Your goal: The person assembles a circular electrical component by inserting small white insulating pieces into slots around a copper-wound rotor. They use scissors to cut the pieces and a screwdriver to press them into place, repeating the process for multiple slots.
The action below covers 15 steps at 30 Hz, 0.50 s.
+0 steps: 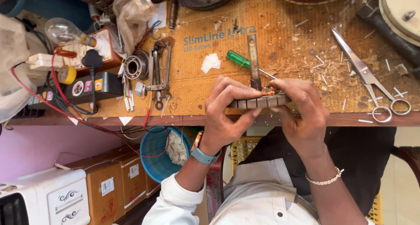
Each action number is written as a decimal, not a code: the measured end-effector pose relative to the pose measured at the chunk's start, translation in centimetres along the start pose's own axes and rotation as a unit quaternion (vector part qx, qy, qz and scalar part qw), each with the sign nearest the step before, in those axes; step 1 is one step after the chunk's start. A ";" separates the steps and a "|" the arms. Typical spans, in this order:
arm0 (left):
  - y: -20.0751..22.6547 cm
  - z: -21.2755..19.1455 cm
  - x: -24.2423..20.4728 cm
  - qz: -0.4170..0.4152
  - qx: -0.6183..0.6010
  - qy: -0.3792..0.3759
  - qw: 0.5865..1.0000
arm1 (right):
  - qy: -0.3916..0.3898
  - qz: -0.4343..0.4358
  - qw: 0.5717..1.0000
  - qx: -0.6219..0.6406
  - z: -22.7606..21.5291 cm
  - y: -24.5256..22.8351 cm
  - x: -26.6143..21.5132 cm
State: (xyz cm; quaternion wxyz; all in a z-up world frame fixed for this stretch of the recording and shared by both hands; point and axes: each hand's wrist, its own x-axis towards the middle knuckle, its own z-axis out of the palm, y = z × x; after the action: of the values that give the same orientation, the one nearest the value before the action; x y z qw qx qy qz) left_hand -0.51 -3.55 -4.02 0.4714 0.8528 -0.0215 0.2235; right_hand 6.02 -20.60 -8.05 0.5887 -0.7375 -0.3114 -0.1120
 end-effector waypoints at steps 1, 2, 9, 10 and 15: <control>-0.1 -0.1 0.0 -0.008 -0.005 -0.001 1.000 | 0.000 0.001 1.000 -0.005 0.0 -0.1 0.1; -0.3 -0.2 0.2 -0.010 -0.008 0.000 1.000 | -0.004 0.005 1.000 -0.007 0.1 -0.1 0.4; -2.4 -0.2 0.3 0.038 -0.089 0.013 0.995 | 0.015 -0.005 1.000 -0.017 0.9 0.0 0.6; -2.4 -0.2 0.0 0.036 -0.075 0.011 0.996 | 0.020 -0.008 1.000 -0.021 1.0 0.1 0.4; -2.2 0.1 0.2 0.053 -0.044 0.023 0.997 | 0.035 -0.023 0.999 -0.016 1.2 0.2 0.2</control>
State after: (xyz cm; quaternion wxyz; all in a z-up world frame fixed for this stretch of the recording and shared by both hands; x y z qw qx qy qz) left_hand 0.20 -2.35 -5.75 0.4960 0.8238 -0.0655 0.2665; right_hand 6.09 -19.41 -8.44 0.5848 -0.7349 -0.3060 -0.1560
